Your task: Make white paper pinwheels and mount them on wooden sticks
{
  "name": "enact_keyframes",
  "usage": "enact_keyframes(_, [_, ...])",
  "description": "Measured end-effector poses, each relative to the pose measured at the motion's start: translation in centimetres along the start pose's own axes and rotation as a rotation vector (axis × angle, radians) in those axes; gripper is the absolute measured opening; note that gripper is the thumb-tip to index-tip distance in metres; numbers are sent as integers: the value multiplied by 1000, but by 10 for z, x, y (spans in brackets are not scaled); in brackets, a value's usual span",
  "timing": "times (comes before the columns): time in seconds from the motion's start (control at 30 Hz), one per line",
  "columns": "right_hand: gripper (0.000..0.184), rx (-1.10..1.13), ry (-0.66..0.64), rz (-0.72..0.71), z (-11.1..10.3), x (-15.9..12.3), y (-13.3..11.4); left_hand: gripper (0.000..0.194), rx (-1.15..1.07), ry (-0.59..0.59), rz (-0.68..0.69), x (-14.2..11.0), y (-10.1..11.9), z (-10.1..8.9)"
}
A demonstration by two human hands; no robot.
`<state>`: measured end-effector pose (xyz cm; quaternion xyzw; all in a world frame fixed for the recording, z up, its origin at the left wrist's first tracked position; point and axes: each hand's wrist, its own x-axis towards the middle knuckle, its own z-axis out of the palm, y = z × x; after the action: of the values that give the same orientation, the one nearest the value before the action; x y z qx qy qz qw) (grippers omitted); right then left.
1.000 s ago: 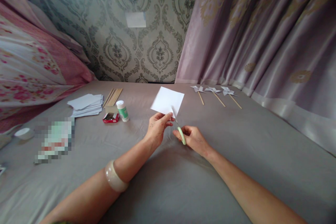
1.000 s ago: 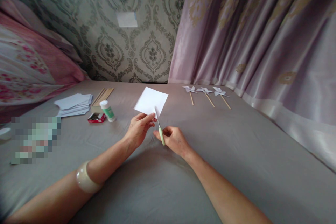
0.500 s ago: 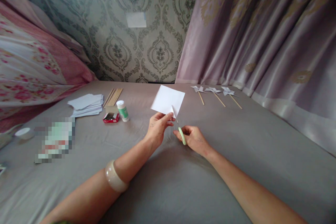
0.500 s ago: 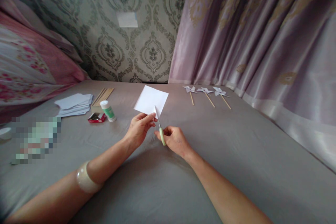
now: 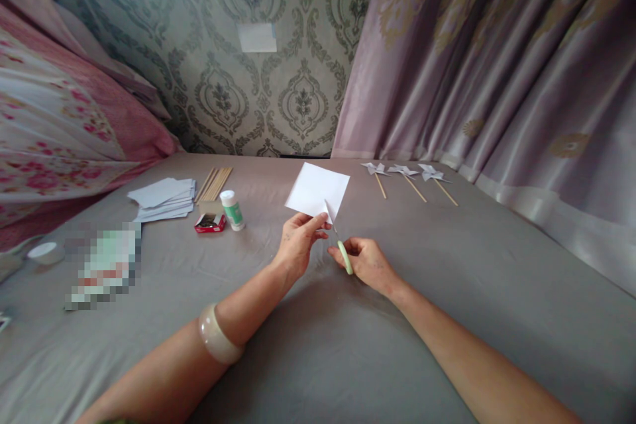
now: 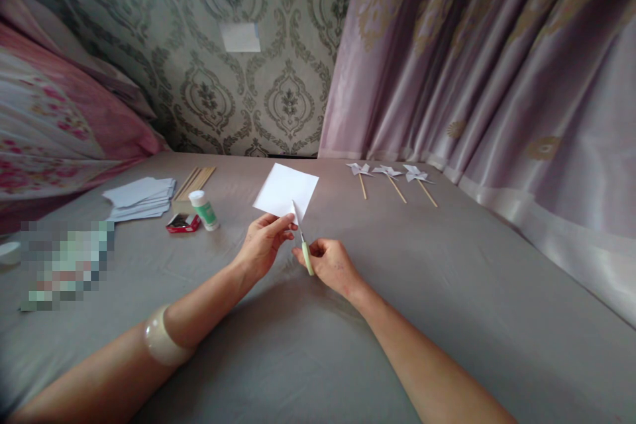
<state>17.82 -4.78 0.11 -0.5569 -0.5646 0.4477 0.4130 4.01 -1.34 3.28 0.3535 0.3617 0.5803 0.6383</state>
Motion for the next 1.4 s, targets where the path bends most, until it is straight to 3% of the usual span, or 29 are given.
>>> enact_keyframes(0.33, [39,-41,-5,-12,0,-2,-6,23,-15,-6,4,1,1,-1])
enact_keyframes(0.57, [40,-151,-146,-7,-7,-10,-16,23,-64,76,43,13,4,-9])
enact_keyframes(0.7, [43,-81,-59,9,-16,-5,-17,22,-73,141,59,21,3,-15])
enact_keyframes(0.87, [49,157,190,-45,-36,7,-21,22,-12,-14,-17,17,-3,-15])
enact_keyframes(1.0, [43,276,300,-103,-55,15,-21,25,100,-152,-67,10,-6,-13])
enact_keyframes(1.13, [39,321,311,-103,-65,17,-19,20,171,-242,-49,6,-7,-13])
enact_keyframes(1.4, [43,311,318,-14,-61,15,-22,15,175,-293,-45,8,-10,-17])
